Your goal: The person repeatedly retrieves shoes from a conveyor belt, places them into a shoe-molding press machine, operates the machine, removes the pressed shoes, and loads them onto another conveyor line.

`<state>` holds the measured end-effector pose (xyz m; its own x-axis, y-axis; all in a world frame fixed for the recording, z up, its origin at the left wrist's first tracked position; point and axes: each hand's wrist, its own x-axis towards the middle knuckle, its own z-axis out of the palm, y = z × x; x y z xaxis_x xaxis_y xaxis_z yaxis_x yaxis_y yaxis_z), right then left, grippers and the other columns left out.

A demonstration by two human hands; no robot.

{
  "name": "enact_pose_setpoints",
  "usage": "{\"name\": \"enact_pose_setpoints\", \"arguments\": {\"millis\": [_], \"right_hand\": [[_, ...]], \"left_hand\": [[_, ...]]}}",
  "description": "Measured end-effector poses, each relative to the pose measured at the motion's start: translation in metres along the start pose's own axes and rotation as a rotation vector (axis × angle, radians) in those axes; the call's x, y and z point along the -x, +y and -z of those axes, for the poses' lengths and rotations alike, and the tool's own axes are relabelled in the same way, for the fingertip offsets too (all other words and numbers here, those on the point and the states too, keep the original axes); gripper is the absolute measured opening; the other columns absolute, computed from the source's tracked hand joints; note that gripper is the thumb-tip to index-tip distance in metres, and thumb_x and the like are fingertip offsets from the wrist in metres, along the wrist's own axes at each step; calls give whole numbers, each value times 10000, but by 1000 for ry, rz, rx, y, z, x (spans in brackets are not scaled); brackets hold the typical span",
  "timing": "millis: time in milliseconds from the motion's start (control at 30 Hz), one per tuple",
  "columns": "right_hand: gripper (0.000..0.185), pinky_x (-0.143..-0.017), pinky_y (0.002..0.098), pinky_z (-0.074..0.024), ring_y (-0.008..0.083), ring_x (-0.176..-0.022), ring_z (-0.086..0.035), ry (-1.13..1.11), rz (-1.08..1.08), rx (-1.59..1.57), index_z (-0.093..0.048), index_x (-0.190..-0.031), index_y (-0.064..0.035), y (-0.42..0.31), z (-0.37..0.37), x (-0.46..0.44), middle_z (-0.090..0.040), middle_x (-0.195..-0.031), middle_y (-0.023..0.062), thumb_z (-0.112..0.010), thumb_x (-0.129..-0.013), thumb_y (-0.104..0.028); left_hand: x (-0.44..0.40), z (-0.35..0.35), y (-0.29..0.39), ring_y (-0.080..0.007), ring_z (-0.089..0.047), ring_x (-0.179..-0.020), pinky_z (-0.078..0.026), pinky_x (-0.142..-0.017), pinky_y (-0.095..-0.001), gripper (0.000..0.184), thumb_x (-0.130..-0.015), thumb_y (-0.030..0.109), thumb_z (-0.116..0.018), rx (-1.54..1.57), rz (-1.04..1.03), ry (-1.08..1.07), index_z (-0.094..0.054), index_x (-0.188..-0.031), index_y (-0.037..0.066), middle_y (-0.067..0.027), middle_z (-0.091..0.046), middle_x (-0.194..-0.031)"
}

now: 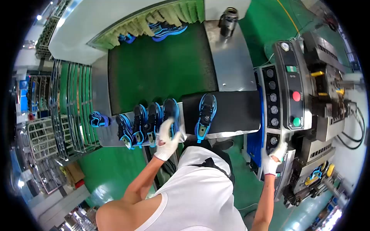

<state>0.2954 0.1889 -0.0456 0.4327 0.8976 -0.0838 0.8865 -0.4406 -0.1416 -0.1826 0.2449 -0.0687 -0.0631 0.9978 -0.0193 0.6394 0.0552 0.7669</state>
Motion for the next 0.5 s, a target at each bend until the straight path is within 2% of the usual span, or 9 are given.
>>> {"name": "enact_pose_setpoints", "arguments": {"millis": [33,100,133,167,233,267,300,433,500], "right_hand": [[1093,-1211,423,-302,394,-1479,-351,29,92,-258,-253,-1582,15,-18,-18,4,-324,-1605,266,-858,-746,-345],[1059,-1200,407,-319,364,-1484,-371,-208,71,-309,-259,-1588,2,-117,-22,10,-359,-1595,263,-840,-778,-355],[1063,-1187,384,-352,389,-1429,-444,-292,45,-502,-304,-1541,53,-159,-45,14,-454,-1510,288,-880,-752,-367],[1083,-1167,397,-374,397,-1417,-453,-457,8,-461,-312,-1538,46,-210,-49,12,-444,-1517,291,-884,-738,-408],[1062,-1142,414,-398,402,-1360,-513,-548,52,-555,-340,-1526,33,-276,-108,15,-490,-1477,284,-877,-730,-422],[1032,-1133,422,-406,399,-1322,-548,-394,-14,-559,-356,-1518,26,-294,-141,28,-528,-1438,276,-869,-733,-403],[1002,-1124,429,-414,396,-1284,-582,-228,-84,-563,-372,-1511,19,-307,-162,29,-566,-1400,267,-862,-736,-385],[920,-1045,440,-478,376,-1210,-638,-363,-191,-564,-434,-1500,-44,-295,-123,11,-654,-1297,232,-849,-739,-350],[861,-1008,421,-502,346,-1190,-649,-410,-241,-830,-498,-1456,-30,-250,-146,6,-657,-1294,227,-849,-745,-365]], "left_hand": [[3,11,-7,-379,-546,-1279,-434,-1104,-425,691,-806,131,-790,-13,48,77,-492,-1402,-53,-235,-533,-1394],[3,19,-16,-387,-490,-1328,-377,-1152,-426,805,-763,174,-836,-102,212,121,-446,-1425,-65,-247,-488,-1421],[2,9,-31,-390,-479,-1337,-369,-1158,-426,836,-754,184,-844,-102,205,106,-429,-1439,-56,-247,-480,-1425],[3,-6,-52,-394,-467,-1346,-362,-1164,-427,868,-745,195,-853,-109,198,88,-412,-1452,-47,-246,-473,-1429],[-3,-36,-82,-395,-475,-1336,-385,-1149,-425,849,-746,192,-856,-126,160,137,-406,-1437,-9,-238,-453,-1443],[-5,-35,-85,-381,-498,-1315,-403,-1132,-418,817,-750,175,-848,-106,131,146,-419,-1422,-5,-233,-474,-1423],[-14,-34,-86,-366,-521,-1293,-420,-1114,-412,786,-754,158,-840,-82,89,154,-431,-1406,-1,-228,-494,-1404],[-52,-4,-79,-310,-627,-1134,-485,-1025,-404,696,-785,122,-792,115,323,4,-466,-1388,4,-201,-620,-1251],[-86,29,-22,-298,-639,-1104,-496,-997,-406,706,-785,131,-796,57,426,-119,-465,-1394,2,-202,-645,-1198]]}}
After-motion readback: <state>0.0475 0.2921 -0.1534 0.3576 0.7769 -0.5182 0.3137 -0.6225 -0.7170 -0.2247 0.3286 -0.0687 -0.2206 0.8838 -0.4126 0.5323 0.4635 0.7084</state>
